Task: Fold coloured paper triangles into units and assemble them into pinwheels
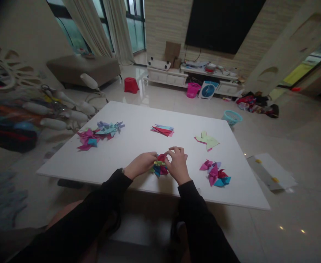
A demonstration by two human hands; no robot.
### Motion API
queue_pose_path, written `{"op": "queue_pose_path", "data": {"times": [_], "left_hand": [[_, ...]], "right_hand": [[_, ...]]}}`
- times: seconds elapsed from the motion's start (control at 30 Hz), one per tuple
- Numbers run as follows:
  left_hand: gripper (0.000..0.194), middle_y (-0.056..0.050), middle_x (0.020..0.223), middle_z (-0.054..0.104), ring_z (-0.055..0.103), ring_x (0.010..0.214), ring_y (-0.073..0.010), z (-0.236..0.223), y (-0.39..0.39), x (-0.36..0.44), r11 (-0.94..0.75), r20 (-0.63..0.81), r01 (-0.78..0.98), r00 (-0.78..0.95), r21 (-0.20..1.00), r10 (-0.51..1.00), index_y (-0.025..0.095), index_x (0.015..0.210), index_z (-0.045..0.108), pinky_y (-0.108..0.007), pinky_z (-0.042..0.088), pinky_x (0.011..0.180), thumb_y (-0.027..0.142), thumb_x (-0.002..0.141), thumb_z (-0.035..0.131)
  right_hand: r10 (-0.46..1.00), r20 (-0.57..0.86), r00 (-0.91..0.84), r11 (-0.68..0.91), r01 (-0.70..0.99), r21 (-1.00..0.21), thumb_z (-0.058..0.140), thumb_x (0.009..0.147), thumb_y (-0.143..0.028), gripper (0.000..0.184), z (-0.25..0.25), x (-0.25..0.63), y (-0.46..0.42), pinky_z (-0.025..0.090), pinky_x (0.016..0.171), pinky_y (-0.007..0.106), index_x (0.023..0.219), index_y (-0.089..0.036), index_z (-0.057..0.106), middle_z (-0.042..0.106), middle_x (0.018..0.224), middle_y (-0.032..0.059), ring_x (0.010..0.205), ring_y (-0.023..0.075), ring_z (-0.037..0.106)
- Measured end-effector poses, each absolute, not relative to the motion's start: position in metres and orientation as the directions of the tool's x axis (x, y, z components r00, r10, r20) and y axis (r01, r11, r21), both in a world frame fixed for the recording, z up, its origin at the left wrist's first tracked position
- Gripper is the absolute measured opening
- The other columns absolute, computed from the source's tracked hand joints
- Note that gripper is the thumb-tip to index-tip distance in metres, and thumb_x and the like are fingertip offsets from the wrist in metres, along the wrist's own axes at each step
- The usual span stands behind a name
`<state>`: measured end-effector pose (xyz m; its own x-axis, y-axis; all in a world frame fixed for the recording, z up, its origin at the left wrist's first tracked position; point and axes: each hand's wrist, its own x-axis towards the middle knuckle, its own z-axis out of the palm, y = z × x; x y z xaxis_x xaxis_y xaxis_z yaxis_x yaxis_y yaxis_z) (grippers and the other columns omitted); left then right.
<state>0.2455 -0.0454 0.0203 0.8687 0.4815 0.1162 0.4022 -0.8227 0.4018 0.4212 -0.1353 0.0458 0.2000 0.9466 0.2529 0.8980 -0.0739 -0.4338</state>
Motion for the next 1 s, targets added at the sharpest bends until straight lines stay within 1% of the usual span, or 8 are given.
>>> {"op": "queue_pose_path", "data": {"times": [0.2, 0.4, 0.5, 0.57, 0.63, 0.7, 0.83, 1.0], "left_hand": [[0.02, -0.007, 0.1, 0.069, 0.067, 0.088, -0.0185, 0.029, -0.048, 0.252, -0.831, 0.082, 0.417, 0.876, 0.367, 0.476, 0.016, 0.091, 0.07, -0.027, 0.051, 0.079, 0.011, 0.092, 0.051], [0.022, -0.008, 0.101, 0.068, 0.066, 0.09, -0.0202, 0.034, -0.047, 0.243, -0.821, 0.078, 0.432, 0.867, 0.374, 0.492, 0.016, 0.095, 0.07, -0.028, 0.052, 0.078, 0.011, 0.091, 0.049], [0.022, -0.008, 0.1, 0.067, 0.066, 0.093, -0.0204, 0.034, -0.047, 0.236, -0.809, 0.104, 0.419, 0.861, 0.412, 0.498, 0.017, 0.091, 0.071, -0.029, 0.052, 0.082, 0.009, 0.089, 0.051], [0.022, -0.008, 0.106, 0.067, 0.065, 0.101, -0.0212, 0.034, -0.047, 0.232, -0.799, 0.169, 0.388, 0.845, 0.459, 0.507, 0.018, 0.092, 0.071, -0.031, 0.052, 0.09, 0.008, 0.088, 0.052], [0.024, -0.008, 0.115, 0.067, 0.062, 0.111, -0.0222, 0.034, -0.047, 0.227, -0.782, 0.251, 0.358, 0.808, 0.51, 0.533, 0.019, 0.097, 0.071, -0.033, 0.05, 0.099, 0.007, 0.086, 0.053], [0.025, -0.008, 0.12, 0.065, 0.061, 0.115, -0.0222, 0.034, -0.044, 0.223, -0.757, 0.301, 0.341, 0.767, 0.557, 0.567, 0.019, 0.1, 0.071, -0.035, 0.05, 0.102, 0.008, 0.086, 0.053], [0.022, -0.008, 0.117, 0.064, 0.064, 0.109, -0.0206, 0.034, -0.038, 0.217, -0.698, 0.291, 0.358, 0.721, 0.62, 0.628, 0.018, 0.1, 0.071, -0.034, 0.052, 0.099, 0.012, 0.088, 0.053], [0.021, -0.008, 0.114, 0.064, 0.065, 0.101, -0.0202, 0.034, -0.032, 0.217, -0.653, 0.268, 0.377, 0.694, 0.657, 0.669, 0.017, 0.1, 0.072, -0.034, 0.055, 0.091, 0.015, 0.089, 0.054]], "right_hand": [[0.971, 0.194, 0.142, -0.072, 0.941, -0.33, 0.065, 0.088, -0.023, 0.013, 0.042, 0.415, -0.12, 0.035, 0.087, 0.043, 0.094, -0.027, 0.076, 0.064, 0.129, 0.0075, 0.123, 0.0303, 0.043], [0.979, 0.156, 0.129, -0.076, 0.949, -0.306, 0.066, 0.089, -0.025, 0.013, 0.037, 0.41, -0.117, 0.033, 0.087, 0.044, 0.083, -0.026, 0.077, 0.068, 0.123, 0.0069, 0.12, 0.0297, 0.044], [0.983, 0.157, 0.099, -0.047, 0.951, -0.306, 0.063, 0.091, -0.027, 0.017, 0.037, 0.407, -0.118, 0.033, 0.087, 0.044, 0.083, -0.026, 0.079, 0.07, 0.118, 0.0074, 0.118, 0.0293, 0.045], [0.981, 0.165, 0.101, -0.047, 0.952, -0.302, 0.062, 0.091, -0.027, 0.019, 0.038, 0.409, -0.118, 0.032, 0.087, 0.044, 0.081, -0.025, 0.079, 0.071, 0.114, 0.0075, 0.116, 0.0287, 0.046], [0.974, 0.179, 0.14, -0.082, 0.951, -0.299, 0.062, 0.091, -0.026, 0.02, 0.038, 0.415, -0.118, 0.032, 0.087, 0.044, 0.081, -0.024, 0.078, 0.072, 0.11, 0.0081, 0.113, 0.0284, 0.047], [0.961, 0.18, 0.211, -0.152, 0.943, -0.296, 0.061, 0.09, -0.027, 0.02, 0.036, 0.427, -0.118, 0.032, 0.087, 0.044, 0.081, -0.023, 0.078, 0.072, 0.107, 0.0091, 0.111, 0.0287, 0.048], [0.94, 0.094, 0.327, -0.297, 0.922, -0.248, 0.062, 0.087, -0.029, 0.019, 0.026, 0.454, -0.118, 0.033, 0.086, 0.044, 0.081, -0.022, 0.079, 0.071, 0.103, 0.0104, 0.107, 0.0294, 0.048], [0.93, -0.042, 0.365, -0.367, 0.919, -0.147, 0.064, 0.085, -0.029, 0.017, 0.012, 0.471, -0.121, 0.034, 0.087, 0.044, 0.084, -0.021, 0.079, 0.071, 0.102, 0.0103, 0.106, 0.03, 0.049]]}}
